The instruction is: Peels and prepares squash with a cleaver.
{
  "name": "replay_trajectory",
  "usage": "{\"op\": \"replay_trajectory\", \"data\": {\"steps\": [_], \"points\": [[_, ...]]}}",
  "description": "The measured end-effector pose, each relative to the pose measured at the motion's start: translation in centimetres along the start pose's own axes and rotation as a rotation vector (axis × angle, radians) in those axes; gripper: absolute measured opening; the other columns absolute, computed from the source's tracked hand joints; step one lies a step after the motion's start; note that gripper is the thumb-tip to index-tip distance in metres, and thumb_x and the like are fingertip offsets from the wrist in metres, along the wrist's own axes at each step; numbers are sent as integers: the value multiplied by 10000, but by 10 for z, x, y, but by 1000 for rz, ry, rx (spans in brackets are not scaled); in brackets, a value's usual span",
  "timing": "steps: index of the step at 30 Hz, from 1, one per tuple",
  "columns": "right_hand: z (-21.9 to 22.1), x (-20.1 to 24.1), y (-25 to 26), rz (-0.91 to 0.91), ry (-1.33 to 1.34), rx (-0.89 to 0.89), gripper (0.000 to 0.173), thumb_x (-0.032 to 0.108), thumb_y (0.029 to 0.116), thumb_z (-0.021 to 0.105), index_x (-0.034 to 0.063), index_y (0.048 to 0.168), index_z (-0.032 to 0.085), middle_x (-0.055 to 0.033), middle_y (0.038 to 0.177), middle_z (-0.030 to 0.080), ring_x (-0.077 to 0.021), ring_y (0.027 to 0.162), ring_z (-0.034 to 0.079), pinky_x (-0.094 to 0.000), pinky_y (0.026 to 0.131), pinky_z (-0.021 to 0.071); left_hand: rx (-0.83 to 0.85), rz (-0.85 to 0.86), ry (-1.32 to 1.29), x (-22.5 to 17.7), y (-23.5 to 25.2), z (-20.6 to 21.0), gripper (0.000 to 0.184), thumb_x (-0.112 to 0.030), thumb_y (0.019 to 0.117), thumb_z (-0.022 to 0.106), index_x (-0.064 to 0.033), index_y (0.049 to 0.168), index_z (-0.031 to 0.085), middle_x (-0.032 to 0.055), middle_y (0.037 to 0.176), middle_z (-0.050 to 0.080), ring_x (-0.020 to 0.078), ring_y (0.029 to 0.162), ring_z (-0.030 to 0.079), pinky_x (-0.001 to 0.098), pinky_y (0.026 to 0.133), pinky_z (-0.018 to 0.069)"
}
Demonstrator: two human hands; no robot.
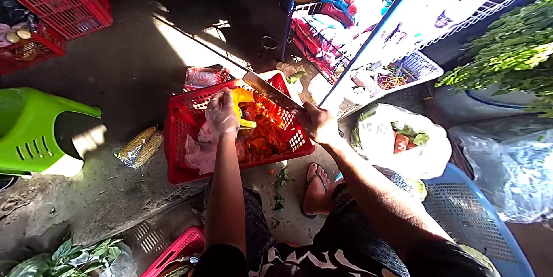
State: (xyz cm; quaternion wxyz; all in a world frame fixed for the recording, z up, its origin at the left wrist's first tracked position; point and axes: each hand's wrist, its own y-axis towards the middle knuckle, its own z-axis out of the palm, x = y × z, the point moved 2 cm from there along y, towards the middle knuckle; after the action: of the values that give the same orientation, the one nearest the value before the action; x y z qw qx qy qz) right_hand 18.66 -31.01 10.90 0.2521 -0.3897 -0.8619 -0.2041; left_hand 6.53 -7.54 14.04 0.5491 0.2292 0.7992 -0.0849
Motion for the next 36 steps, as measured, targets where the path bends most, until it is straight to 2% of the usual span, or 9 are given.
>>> {"op": "replay_trajectory", "data": {"steps": [3,7,11,14,17,23,27,33,36], "points": [[0,3,-4,-105,42,-56,467,455,1035,563,5,1028,688,-183,749,673,-409,689,682,-626,603,516,81,-237,-568,3,2,4,316,-304,1037,595,-88,1263,646,67,1196,679,158,1090,643,403,963,535],[0,10,-7,-225,22,-132,554,508,1030,509,-9,906,663,-153,642,613,-367,583,646,-562,519,490,225,-350,-830,-9,-15,6,332,-361,1036,573,-179,1311,608,37,1185,680,169,1050,666,413,874,578],[1,8,-8,-218,22,-135,551,502,1031,503,-11,914,665,-147,641,620,-360,579,649,-560,523,492,268,-451,-927,-12,-21,9,342,-408,1044,528,-193,1296,614,37,1144,693,174,1001,684,414,820,593],[2,7,-6,-163,26,-42,567,526,1035,499,-9,942,661,-151,652,627,-375,612,659,-586,557,491,292,-547,-1007,-11,-23,12,352,-460,1030,525,-180,1213,636,49,1046,705,193,911,702,411,744,606],[5,8,-6,-141,2,-11,553,509,1035,515,-15,943,666,-169,663,626,-396,625,658,-599,556,490,292,-591,-1033,-12,-26,15,341,-456,1034,517,-181,1207,619,54,1031,695,200,905,697,419,740,603],[12,6,-8,-187,-11,-54,587,527,1038,484,-21,925,663,-159,630,600,-379,591,640,-574,538,486,277,-615,-1046,-12,-26,15,366,-476,1029,514,-175,1211,615,68,1036,694,211,894,698,422,721,603],[17,11,-12,-259,-51,-173,571,487,1039,484,-30,867,658,-158,613,600,-364,568,650,-543,508,497,319,-604,-1029,-8,-22,11,351,-432,1042,494,-139,1186,623,88,990,697,220,833,700,411,678,602],[32,6,-17,-194,34,-5,635,550,1039,468,-37,999,707,-175,662,644,-374,630,668,-590,591,522,324,-530,-1006,-12,-30,7,258,-316,1065,471,-127,1120,638,47,921,700,156,800,694,354,680,602],[27,6,-17,-99,72,132,649,564,1032,483,-43,1090,705,-200,752,679,-398,733,687,-617,689,533,295,-545,-985,-7,-33,15,268,-330,1069,461,-126,1094,634,45,904,695,154,790,692,358,670,601]]}}
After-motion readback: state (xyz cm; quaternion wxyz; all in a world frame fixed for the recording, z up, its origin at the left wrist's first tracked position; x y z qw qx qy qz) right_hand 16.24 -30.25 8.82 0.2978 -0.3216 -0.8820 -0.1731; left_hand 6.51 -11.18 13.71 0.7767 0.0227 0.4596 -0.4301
